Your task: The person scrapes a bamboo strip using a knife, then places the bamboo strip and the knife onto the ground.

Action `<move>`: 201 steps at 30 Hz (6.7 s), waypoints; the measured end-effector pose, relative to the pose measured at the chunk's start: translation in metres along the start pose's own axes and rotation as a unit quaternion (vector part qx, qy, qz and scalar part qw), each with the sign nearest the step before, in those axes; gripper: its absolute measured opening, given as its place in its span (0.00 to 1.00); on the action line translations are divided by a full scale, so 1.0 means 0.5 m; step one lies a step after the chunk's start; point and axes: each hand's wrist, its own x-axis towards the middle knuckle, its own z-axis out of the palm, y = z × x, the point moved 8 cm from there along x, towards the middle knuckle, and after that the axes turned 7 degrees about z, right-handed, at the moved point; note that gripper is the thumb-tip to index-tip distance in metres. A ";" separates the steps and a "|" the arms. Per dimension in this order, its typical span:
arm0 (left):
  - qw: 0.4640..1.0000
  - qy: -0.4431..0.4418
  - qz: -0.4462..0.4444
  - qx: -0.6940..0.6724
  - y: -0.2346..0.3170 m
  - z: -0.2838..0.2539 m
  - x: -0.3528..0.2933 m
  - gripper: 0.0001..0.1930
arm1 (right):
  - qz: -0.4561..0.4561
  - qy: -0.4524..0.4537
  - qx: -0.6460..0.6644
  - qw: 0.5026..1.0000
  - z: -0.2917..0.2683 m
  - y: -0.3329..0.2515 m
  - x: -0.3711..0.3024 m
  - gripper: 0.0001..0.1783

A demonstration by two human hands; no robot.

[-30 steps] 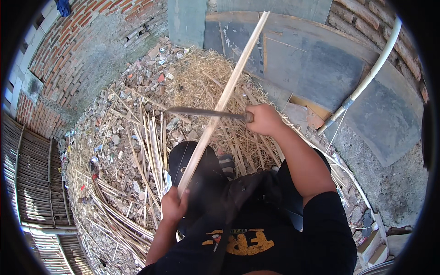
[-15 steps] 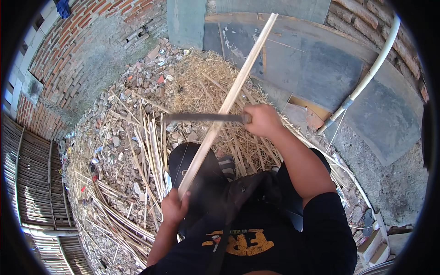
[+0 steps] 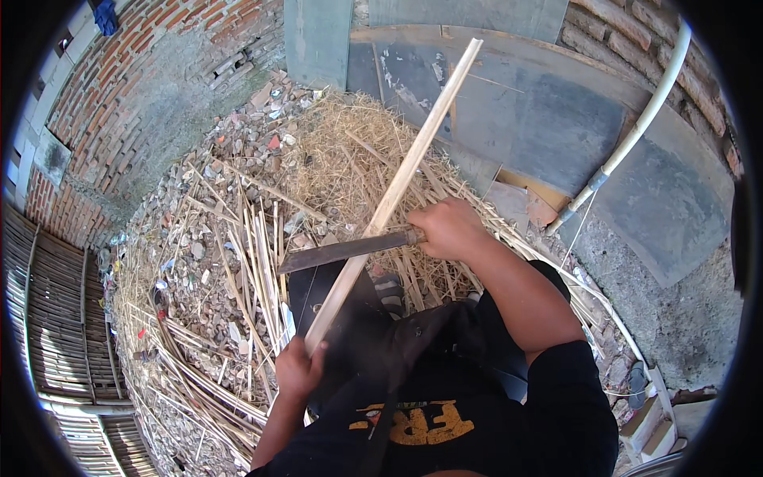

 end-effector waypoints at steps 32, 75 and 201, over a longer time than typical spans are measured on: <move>0.999 -0.019 -0.028 -0.022 -0.016 0.009 0.010 0.19 | 0.068 -0.001 0.030 0.997 -0.013 0.021 0.010 0.12; 0.947 -0.183 -0.088 -0.250 -0.067 0.019 0.013 0.28 | 0.202 0.035 0.112 0.972 -0.014 0.155 0.015 0.13; 0.999 -0.031 -0.024 -0.013 -0.021 0.017 0.005 0.25 | 0.109 -0.075 0.022 0.991 0.006 0.015 0.007 0.12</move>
